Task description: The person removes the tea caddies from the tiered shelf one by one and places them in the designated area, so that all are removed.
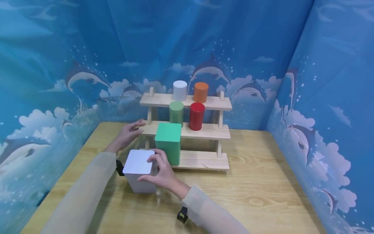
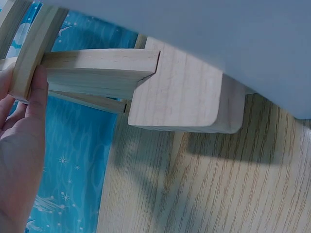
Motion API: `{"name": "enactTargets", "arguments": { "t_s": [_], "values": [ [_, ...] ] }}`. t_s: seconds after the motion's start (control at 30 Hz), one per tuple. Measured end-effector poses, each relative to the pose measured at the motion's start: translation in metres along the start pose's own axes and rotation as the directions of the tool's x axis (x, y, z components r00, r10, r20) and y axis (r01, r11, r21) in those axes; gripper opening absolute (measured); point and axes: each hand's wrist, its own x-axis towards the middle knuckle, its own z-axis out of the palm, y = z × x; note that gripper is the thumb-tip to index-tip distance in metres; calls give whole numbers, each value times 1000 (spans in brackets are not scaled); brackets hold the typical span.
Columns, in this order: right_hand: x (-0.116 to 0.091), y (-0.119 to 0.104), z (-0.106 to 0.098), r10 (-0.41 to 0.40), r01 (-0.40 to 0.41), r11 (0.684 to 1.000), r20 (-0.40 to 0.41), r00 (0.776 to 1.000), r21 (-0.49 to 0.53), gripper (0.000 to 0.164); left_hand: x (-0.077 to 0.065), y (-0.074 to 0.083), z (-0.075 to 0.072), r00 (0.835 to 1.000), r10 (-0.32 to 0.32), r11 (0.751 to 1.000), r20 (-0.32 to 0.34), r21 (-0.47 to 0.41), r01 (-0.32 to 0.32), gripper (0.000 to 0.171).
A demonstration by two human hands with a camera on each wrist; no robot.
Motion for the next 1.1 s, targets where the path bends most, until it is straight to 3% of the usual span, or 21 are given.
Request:
{"name": "enactTargets", "arguments": {
  "t_s": [0.17,0.43,0.57,0.83,0.97,1.1],
  "values": [
    [0,2,-4,-2,1,1000,35,999,24,54,0,0,0,1000,1,1000,5,-20,-1,52],
    [-1,6,-12,-169,168,985,-20,985,-39,51,-7,13,-1,999,-20,997,32,-79,22,46],
    [0,4,-18,-201,200,979,-30,979,-35,51,-10,21,1,999,-29,996,36,-86,32,43],
    [1,-5,-31,-250,249,968,-54,967,-19,43,-2,7,2,999,-36,996,17,-84,37,48],
    [2,-9,-39,-299,300,954,-94,949,-2,35,-2,5,2,1000,-24,996,6,-88,25,47],
    [2,-11,-49,-372,378,926,-166,913,0,21,-3,6,2,1000,-28,994,8,-105,29,45]
  ]
}}
